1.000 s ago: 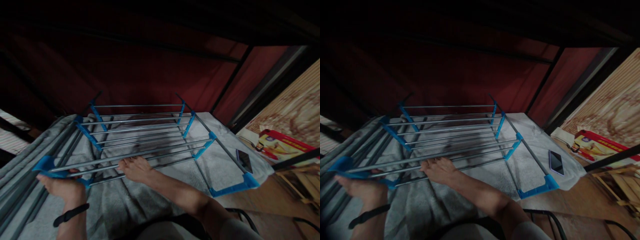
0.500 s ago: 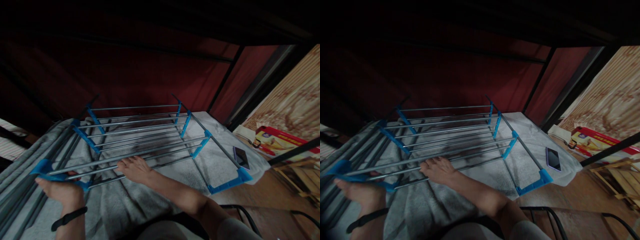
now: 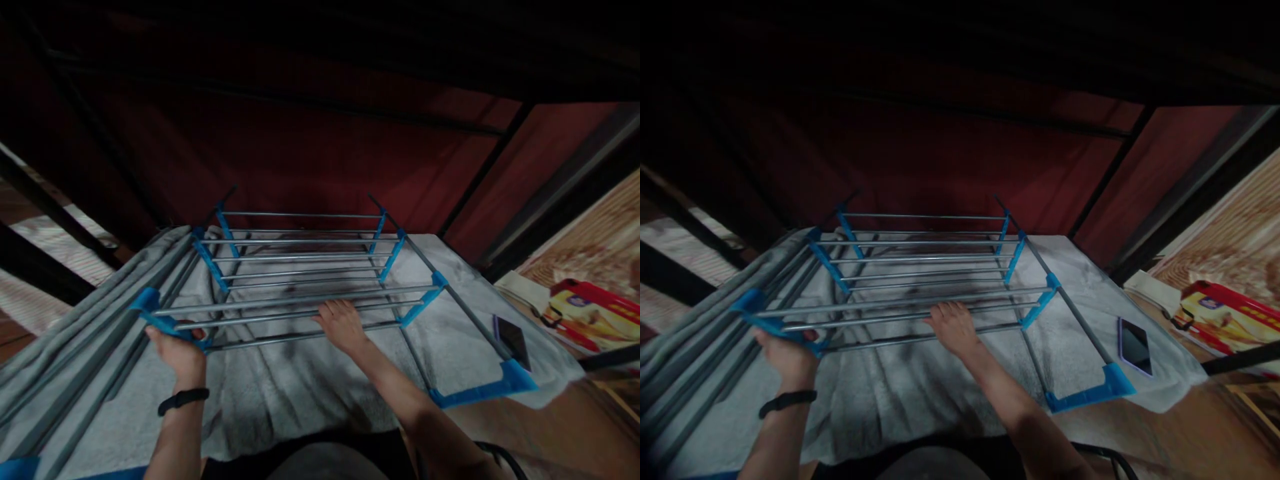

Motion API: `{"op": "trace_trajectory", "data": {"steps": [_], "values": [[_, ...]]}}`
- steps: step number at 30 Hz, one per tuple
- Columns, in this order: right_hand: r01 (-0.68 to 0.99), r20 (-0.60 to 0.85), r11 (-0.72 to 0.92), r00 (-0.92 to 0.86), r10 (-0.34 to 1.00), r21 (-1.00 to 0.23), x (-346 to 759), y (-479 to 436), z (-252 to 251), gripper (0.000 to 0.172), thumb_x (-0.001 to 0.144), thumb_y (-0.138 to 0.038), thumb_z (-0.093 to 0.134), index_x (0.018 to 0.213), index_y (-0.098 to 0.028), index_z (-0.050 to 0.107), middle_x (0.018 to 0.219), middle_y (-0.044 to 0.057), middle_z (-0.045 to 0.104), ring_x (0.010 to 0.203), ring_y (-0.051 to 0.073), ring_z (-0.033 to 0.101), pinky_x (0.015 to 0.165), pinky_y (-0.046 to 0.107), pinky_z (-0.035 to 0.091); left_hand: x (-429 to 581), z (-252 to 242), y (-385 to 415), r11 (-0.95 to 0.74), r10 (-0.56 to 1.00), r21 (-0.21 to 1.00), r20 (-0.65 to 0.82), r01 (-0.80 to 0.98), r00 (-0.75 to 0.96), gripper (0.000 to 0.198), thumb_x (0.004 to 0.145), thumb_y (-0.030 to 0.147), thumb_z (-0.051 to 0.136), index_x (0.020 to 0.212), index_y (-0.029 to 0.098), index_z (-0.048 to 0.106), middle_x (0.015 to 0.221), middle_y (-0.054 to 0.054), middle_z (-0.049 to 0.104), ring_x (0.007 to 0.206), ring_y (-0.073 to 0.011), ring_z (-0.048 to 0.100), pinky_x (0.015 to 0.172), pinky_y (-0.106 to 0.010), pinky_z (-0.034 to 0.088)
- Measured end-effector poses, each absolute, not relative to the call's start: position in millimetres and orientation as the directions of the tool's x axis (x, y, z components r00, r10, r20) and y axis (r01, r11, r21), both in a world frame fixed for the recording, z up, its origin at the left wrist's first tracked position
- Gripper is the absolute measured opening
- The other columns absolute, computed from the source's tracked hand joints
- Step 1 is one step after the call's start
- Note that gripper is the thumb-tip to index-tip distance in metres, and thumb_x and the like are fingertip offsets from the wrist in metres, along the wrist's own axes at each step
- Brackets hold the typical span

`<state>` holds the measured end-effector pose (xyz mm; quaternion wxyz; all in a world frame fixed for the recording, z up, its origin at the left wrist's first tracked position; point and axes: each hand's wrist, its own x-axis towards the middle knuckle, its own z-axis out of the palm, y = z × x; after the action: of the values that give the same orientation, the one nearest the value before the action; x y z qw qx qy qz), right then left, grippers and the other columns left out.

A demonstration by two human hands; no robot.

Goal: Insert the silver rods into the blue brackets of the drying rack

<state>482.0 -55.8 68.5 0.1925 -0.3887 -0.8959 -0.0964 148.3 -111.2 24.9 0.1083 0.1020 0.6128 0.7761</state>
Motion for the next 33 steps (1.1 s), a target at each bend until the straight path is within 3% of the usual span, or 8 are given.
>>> {"op": "trace_trajectory", "data": {"steps": [5,11,17,24,33], "values": [[0.689,0.370,0.719,-0.693,0.619,0.088,484,-52,73,0.026,0.101,-0.038,0.051,0.089,-0.019,0.063,0.084,0.005,0.068,0.080,0.017,0.063,0.072,0.029,0.040,150,25,-112,-0.241,0.271,0.961,-0.066,-0.134,-0.960,0.051,0.094,0.060,0.028,0.064,0.022,0.041,0.045,0.004,0.040,0.038,-0.0119,0.039,0.040,-0.025,0.034],[0.660,0.391,0.737,-0.723,0.569,0.147,488,-51,72,0.026,0.102,-0.036,0.049,0.088,-0.019,0.063,0.082,0.006,0.069,0.078,0.018,0.064,0.069,0.029,0.039,150,14,-114,-0.293,0.285,0.955,0.039,-0.048,-0.958,0.058,0.088,0.073,0.033,0.061,0.022,0.043,0.044,0.004,0.041,0.038,-0.0108,0.040,0.041,-0.024,0.034],[0.632,0.434,0.758,-0.736,0.520,0.164,491,-50,69,0.031,0.104,-0.037,0.043,0.087,-0.019,0.062,0.079,0.006,0.069,0.074,0.018,0.064,0.068,0.029,0.037,153,12,-115,-0.331,0.286,0.940,0.012,-0.087,-0.958,0.063,0.081,0.080,0.038,0.060,0.021,0.043,0.043,0.004,0.041,0.037,-0.0103,0.040,0.041,-0.024,0.034],[0.621,0.437,0.763,-0.746,0.503,0.181,492,-49,67,0.035,0.104,-0.040,0.041,0.085,-0.019,0.061,0.076,0.005,0.069,0.071,0.018,0.064,0.065,0.030,0.035,157,15,-118,-0.320,0.319,0.942,0.009,-0.099,-0.948,0.063,0.087,0.076,0.034,0.058,0.021,0.045,0.044,0.002,0.043,0.040,-0.0110,0.041,0.043,-0.025,0.034],[0.628,0.456,0.761,-0.731,0.507,0.162,492,-50,67,0.039,0.105,-0.041,0.038,0.084,-0.019,0.063,0.075,0.006,0.068,0.069,0.017,0.063,0.063,0.030,0.034,159,20,-123,-0.273,0.363,0.960,0.037,-0.068,-0.931,0.056,0.100,0.053,0.021,0.061,0.021,0.044,0.044,0.001,0.042,0.044,-0.0106,0.043,0.051,-0.031,0.033]]}}
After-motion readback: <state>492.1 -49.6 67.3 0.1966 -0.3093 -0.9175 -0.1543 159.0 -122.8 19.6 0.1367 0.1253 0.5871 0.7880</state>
